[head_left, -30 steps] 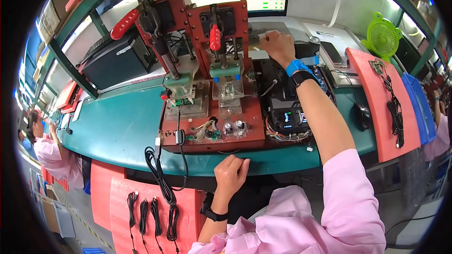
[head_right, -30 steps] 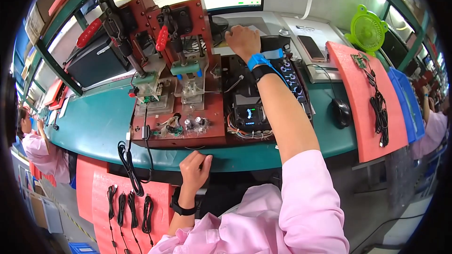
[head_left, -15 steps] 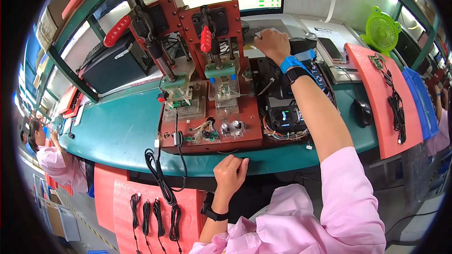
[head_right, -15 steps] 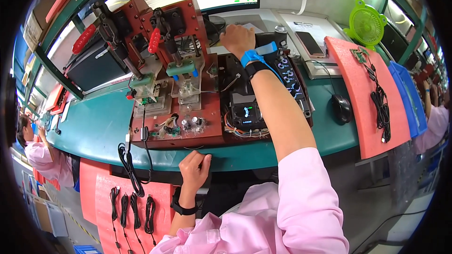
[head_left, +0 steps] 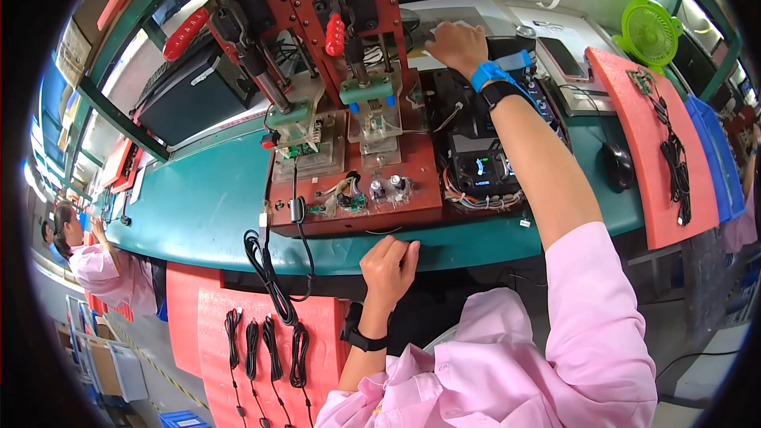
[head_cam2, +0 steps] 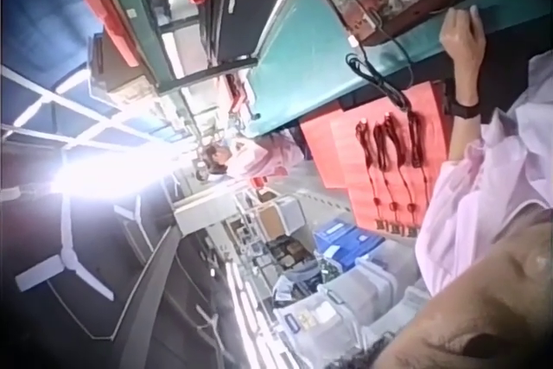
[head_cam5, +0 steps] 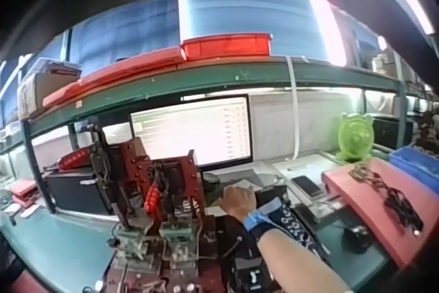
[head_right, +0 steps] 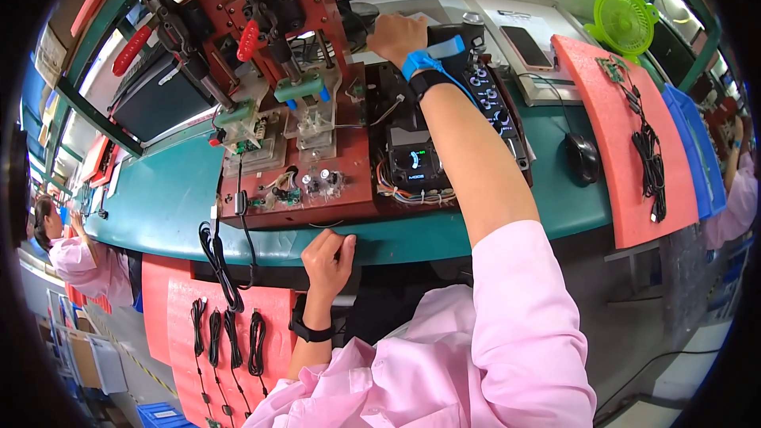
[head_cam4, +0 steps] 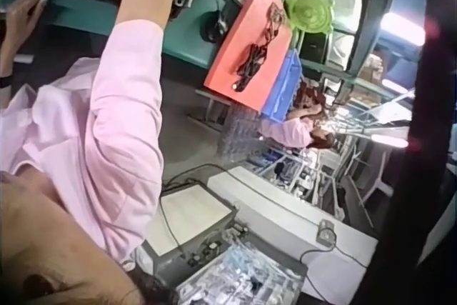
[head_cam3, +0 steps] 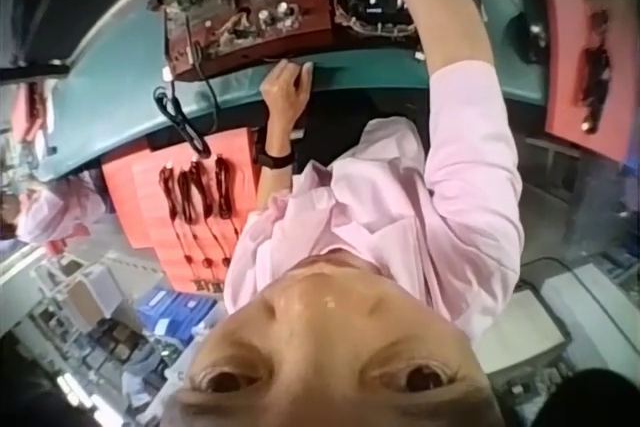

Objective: The person connects a circuit board to a cable, places the board into a testing machine, and operates buttons and levers on a control panel while using a mouse. They then remove the board, place it on a foam pad, apply a sticker to the panel, and mark it with a pen.

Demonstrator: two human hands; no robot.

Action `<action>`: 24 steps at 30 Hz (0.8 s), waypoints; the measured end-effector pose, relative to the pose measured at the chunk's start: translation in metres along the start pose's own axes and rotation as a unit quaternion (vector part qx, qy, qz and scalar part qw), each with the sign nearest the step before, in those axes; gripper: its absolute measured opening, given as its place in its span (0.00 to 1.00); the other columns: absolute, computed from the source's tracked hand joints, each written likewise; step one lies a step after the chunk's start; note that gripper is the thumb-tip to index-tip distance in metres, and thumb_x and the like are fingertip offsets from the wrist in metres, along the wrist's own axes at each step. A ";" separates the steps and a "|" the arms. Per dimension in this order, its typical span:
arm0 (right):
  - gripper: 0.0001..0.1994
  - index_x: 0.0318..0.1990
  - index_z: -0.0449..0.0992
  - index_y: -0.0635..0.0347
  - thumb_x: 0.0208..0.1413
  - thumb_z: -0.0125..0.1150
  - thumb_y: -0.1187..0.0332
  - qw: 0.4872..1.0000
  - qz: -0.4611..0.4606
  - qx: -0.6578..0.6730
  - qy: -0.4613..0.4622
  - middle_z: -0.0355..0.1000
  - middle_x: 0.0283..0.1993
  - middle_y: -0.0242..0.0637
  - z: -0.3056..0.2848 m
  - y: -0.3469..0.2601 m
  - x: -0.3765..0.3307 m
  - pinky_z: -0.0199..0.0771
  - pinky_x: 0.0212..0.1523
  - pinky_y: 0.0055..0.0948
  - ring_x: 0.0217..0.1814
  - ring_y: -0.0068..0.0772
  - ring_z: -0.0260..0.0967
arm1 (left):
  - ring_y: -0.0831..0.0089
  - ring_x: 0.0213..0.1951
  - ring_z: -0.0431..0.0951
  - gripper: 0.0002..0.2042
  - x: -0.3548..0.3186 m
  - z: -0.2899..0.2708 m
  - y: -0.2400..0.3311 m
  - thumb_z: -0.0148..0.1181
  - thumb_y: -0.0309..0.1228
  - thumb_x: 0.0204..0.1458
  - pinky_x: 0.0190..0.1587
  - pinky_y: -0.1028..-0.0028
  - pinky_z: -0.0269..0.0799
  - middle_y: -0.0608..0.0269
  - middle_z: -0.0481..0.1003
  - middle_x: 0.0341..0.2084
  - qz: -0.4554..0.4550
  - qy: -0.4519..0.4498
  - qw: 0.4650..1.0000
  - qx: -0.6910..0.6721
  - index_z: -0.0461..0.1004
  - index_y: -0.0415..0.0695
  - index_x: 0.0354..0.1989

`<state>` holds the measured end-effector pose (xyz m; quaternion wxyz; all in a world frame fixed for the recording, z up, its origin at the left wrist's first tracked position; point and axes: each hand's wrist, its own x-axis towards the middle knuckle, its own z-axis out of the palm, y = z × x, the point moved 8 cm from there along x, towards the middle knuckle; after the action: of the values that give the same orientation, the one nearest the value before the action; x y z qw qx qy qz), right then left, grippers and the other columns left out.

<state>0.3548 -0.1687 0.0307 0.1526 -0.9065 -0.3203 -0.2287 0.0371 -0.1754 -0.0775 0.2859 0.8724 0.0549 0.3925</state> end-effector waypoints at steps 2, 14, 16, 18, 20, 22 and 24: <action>0.14 0.25 0.75 0.57 0.44 0.49 0.57 1.000 0.004 0.006 0.002 0.72 0.28 0.43 0.002 0.001 -0.004 0.63 0.41 0.43 0.35 0.46 0.69 | 0.61 0.13 0.60 0.11 0.000 0.000 -0.001 0.58 0.21 0.41 0.16 0.70 0.54 0.57 0.59 0.10 -0.002 -0.003 1.000 0.005 0.62 0.38 0.13; 0.18 0.26 0.75 0.58 0.45 0.51 0.51 0.997 -0.061 -0.028 0.023 0.71 0.28 0.42 -0.079 0.062 -0.031 0.67 0.36 0.38 0.34 0.43 0.68 | 0.60 0.13 0.61 0.10 -0.001 0.008 0.000 0.57 0.22 0.42 0.16 0.69 0.53 0.57 0.60 0.11 0.019 -0.006 1.000 0.007 0.63 0.38 0.14; 0.19 0.28 0.73 0.59 0.45 0.52 0.50 0.988 -0.031 -0.127 -0.076 0.70 0.28 0.44 -0.099 0.096 -0.064 0.67 0.35 0.36 0.36 0.44 0.68 | 0.60 0.14 0.61 0.10 -0.005 0.002 -0.007 0.57 0.22 0.42 0.16 0.68 0.53 0.57 0.60 0.11 0.003 -0.004 1.000 0.006 0.63 0.38 0.14; 0.19 0.33 0.72 0.60 0.45 0.54 0.52 0.982 0.036 -0.146 -0.116 0.69 0.31 0.47 -0.111 0.157 -0.105 0.66 0.38 0.36 0.39 0.46 0.67 | 0.60 0.14 0.61 0.10 -0.004 0.002 -0.008 0.57 0.21 0.42 0.16 0.68 0.54 0.57 0.61 0.11 0.005 -0.010 1.000 0.028 0.63 0.38 0.15; 0.17 0.38 0.70 0.61 0.47 0.55 0.57 0.989 0.041 -0.099 -0.100 0.68 0.35 0.50 -0.106 0.223 -0.164 0.65 0.42 0.37 0.41 0.48 0.65 | 0.60 0.14 0.62 0.09 -0.001 0.009 -0.004 0.56 0.21 0.42 0.17 0.68 0.54 0.57 0.61 0.12 0.012 -0.013 1.000 0.024 0.63 0.38 0.15; 0.15 0.42 0.69 0.64 0.49 0.54 0.65 0.991 0.050 -0.014 0.127 0.67 0.40 0.50 -0.112 0.237 -0.215 0.64 0.43 0.38 0.42 0.48 0.65 | 0.60 0.14 0.62 0.09 0.000 0.013 -0.002 0.56 0.21 0.42 0.17 0.69 0.55 0.57 0.61 0.11 0.013 -0.016 0.999 0.028 0.64 0.38 0.15; 0.15 0.44 0.67 0.65 0.50 0.52 0.66 0.982 0.087 -0.027 0.166 0.67 0.43 0.48 -0.096 0.255 -0.258 0.63 0.46 0.36 0.46 0.47 0.64 | 0.59 0.14 0.62 0.09 0.000 0.008 -0.001 0.56 0.21 0.42 0.17 0.69 0.55 0.57 0.61 0.11 0.010 -0.010 0.999 0.041 0.64 0.38 0.15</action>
<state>0.3120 -0.5316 -0.0529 0.1979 -0.8843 -0.2044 -0.3702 0.0429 -0.1783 -0.0824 0.2463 0.8880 0.0596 0.3838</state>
